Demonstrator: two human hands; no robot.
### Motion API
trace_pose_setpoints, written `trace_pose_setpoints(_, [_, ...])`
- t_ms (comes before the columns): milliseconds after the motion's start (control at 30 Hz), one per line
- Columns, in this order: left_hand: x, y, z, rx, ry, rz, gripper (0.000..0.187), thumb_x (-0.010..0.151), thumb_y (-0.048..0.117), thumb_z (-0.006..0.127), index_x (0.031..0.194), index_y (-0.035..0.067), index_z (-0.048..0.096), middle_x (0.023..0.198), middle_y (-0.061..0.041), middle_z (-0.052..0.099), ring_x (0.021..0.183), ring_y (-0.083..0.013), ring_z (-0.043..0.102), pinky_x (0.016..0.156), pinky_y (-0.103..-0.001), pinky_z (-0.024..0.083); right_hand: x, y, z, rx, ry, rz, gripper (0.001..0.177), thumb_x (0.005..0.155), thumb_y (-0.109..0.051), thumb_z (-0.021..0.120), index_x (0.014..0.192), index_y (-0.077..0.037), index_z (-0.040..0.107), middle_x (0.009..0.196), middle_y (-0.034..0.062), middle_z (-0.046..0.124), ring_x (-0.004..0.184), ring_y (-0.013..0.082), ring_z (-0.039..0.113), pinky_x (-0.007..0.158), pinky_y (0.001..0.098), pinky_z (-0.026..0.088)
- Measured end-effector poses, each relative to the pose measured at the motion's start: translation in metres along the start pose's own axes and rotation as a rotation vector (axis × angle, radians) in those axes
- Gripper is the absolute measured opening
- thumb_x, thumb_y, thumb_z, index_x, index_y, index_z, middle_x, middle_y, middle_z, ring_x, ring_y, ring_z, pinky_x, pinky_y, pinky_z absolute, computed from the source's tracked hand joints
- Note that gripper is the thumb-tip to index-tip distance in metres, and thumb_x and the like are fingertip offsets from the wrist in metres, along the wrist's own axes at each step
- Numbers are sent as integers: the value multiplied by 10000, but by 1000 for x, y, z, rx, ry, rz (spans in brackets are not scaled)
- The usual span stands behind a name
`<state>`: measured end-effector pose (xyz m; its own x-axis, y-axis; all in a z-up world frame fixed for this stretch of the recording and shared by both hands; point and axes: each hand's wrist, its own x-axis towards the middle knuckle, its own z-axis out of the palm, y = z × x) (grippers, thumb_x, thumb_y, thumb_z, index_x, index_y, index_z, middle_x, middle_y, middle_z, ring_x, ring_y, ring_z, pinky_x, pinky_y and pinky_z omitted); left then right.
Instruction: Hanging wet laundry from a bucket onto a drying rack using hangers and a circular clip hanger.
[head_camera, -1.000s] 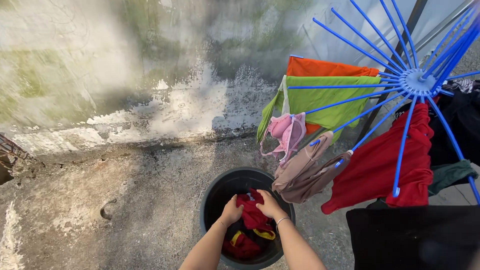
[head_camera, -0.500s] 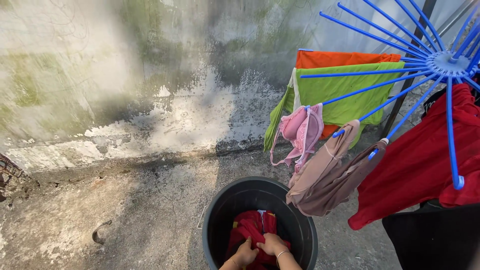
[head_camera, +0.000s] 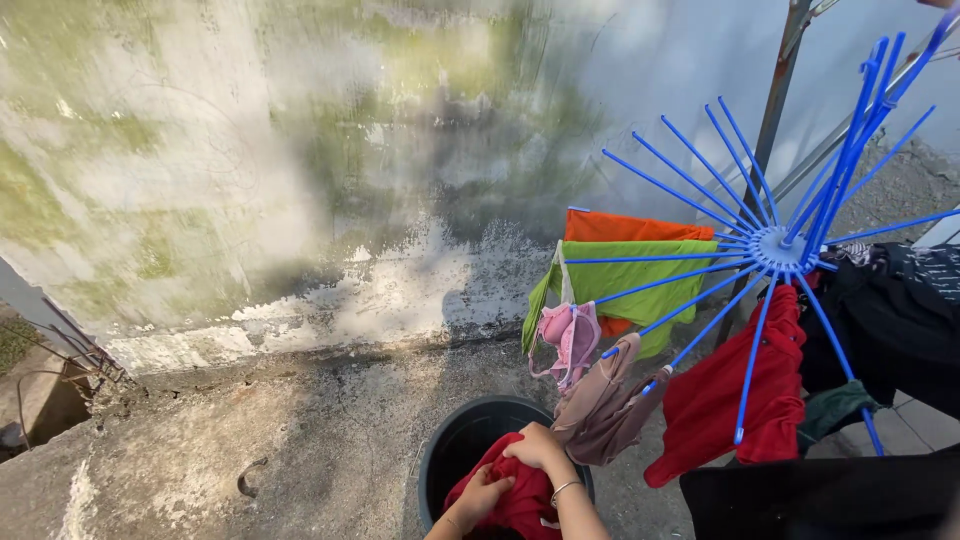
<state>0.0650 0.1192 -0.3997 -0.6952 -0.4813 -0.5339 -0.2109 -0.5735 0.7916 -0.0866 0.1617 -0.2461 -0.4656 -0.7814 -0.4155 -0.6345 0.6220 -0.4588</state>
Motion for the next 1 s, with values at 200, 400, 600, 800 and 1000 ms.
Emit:
trace_pose_setpoints(200, [-37, 80, -5, -78, 3, -13, 615, 894, 329, 562, 1487, 169, 532, 1161, -86, 741, 833, -189, 704, 649, -349, 487, -57, -89, -149, 309, 2, -100, 310, 721, -248, 820, 899, 5, 793, 879, 128, 793, 834, 187, 740, 787, 350, 554])
trace_pose_setpoints(400, [-143, 190, 31, 546, 41, 211, 1017, 719, 159, 976, 1507, 156, 333, 1299, -52, 608, 1185, -171, 624, 1026, -343, 548, -99, -166, -281, 525, 43, -242, 228, 830, -213, 748, 904, -4, 803, 855, 81, 785, 764, 144, 688, 721, 309, 529])
trace_pose_setpoints(600, [-196, 303, 90, 493, 276, 677, 487, 810, 248, 882, 1220, 67, 691, 1200, -152, 685, 1123, -250, 658, 985, -381, 512, -145, -209, -385, 943, -36, -294, 196, 916, -175, 695, 934, 12, 752, 882, 79, 771, 728, 149, 710, 683, 304, 557])
trace_pose_setpoints(800, [-177, 374, 56, 388, 565, 896, 196, 983, 169, 579, 1076, 24, 672, 928, -196, 704, 838, -283, 701, 790, -364, 540, -170, -200, -432, 1172, 137, -412, 188, 945, -157, 664, 1002, 12, 721, 940, 95, 772, 790, 162, 728, 738, 305, 583])
trace_pose_setpoints(1000, [-230, 465, 44, -93, 520, 992, 218, 1020, 104, 496, 1009, -3, 686, 906, -67, 745, 803, -134, 647, 766, -304, 527, -135, -174, -418, 1344, 337, -437, 118, 894, -36, 724, 1005, 2, 709, 975, 130, 762, 833, 213, 740, 775, 367, 602])
